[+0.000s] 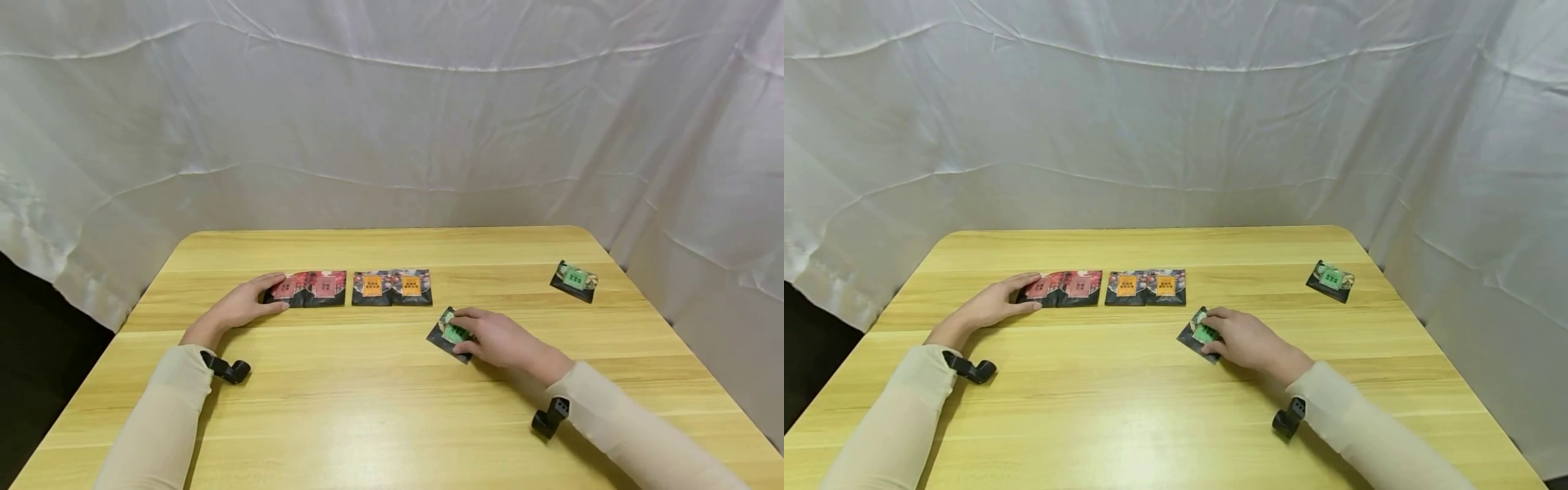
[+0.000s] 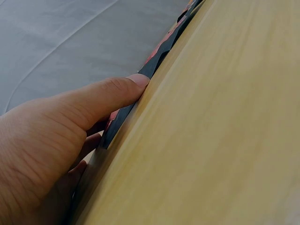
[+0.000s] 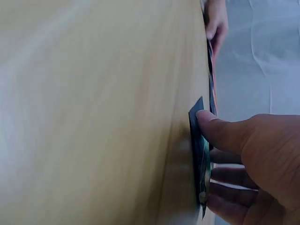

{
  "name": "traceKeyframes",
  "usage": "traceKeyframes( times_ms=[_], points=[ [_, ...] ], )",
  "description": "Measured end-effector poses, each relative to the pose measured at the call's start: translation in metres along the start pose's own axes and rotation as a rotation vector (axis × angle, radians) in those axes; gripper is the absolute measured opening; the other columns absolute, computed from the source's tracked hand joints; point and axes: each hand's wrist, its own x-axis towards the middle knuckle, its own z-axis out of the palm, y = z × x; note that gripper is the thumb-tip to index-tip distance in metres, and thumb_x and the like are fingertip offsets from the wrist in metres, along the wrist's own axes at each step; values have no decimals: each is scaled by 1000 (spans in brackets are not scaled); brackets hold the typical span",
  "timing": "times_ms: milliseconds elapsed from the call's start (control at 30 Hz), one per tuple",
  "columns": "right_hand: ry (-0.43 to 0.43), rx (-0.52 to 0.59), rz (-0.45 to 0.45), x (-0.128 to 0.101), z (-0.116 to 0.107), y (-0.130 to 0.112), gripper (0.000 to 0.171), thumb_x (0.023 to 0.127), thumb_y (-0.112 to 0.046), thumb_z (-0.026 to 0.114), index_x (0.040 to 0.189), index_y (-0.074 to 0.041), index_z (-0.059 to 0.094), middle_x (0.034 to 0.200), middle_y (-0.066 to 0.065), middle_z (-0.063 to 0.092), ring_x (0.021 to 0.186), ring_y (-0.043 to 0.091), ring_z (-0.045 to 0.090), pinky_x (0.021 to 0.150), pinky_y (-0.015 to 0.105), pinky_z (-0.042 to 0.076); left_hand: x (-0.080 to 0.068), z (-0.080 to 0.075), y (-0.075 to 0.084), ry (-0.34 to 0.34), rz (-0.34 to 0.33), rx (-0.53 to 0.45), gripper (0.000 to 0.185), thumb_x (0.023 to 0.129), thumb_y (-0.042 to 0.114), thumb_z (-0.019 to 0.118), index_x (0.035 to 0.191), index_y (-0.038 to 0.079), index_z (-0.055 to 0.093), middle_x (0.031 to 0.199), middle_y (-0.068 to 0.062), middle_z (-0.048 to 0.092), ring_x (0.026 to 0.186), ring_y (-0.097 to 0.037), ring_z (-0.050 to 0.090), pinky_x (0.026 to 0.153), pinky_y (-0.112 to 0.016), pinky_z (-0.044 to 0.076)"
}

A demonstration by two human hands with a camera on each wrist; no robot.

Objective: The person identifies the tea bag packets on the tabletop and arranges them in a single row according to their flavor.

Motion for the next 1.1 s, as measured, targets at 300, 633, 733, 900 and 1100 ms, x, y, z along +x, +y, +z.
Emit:
traceKeyframes(
  times_ms=[300, 633, 733, 900, 1100],
  points=[
    [0, 76, 32, 5, -2, 27, 47, 95, -39, 64, 132, -9, 63, 138, 15, 55, 125, 35, 53, 101, 51, 44, -1, 0, -1, 3, -6, -3, 84, 91, 53, 64, 153, 6, 33, 155, -25, 28, 140, -47, 25, 110, -63, 22],
    [-10, 160, 77, 17, 0, 56, 56, 91, -45, 67, 135, -11, 59, 135, 11, 58, 120, 33, 57, 97, 52, 46, 0, 1, -1, 5, 2, -5, 83, 91, 52, 65, 153, 5, 34, 155, -24, 28, 140, -46, 25, 111, -62, 22],
    [-12, 175, 82, 22, -1, 66, 56, 92, -43, 67, 137, -11, 58, 138, 13, 56, 123, 35, 53, 100, 54, 44, 0, 1, -1, 6, 1, -1, 84, 91, 53, 64, 153, 5, 34, 155, -24, 28, 140, -46, 25, 111, -62, 22],
    [-10, 153, 37, 32, -1, 79, 54, 94, -38, 66, 138, -7, 57, 142, 17, 50, 128, 40, 46, 104, 57, 38, 0, 1, -1, 4, 0, 2, 84, 91, 53, 64, 153, 5, 34, 155, -24, 28, 140, -47, 25, 110, -63, 22],
    [-36, 182, 56, 45, -3, 89, 51, 96, -36, 64, 141, -13, 55, 147, 14, 46, 133, 39, 42, 106, 58, 35, 1, 1, 0, 3, -2, 0, 83, 91, 54, 63, 153, 6, 33, 155, -24, 28, 140, -47, 24, 110, -63, 22]
  ],
)
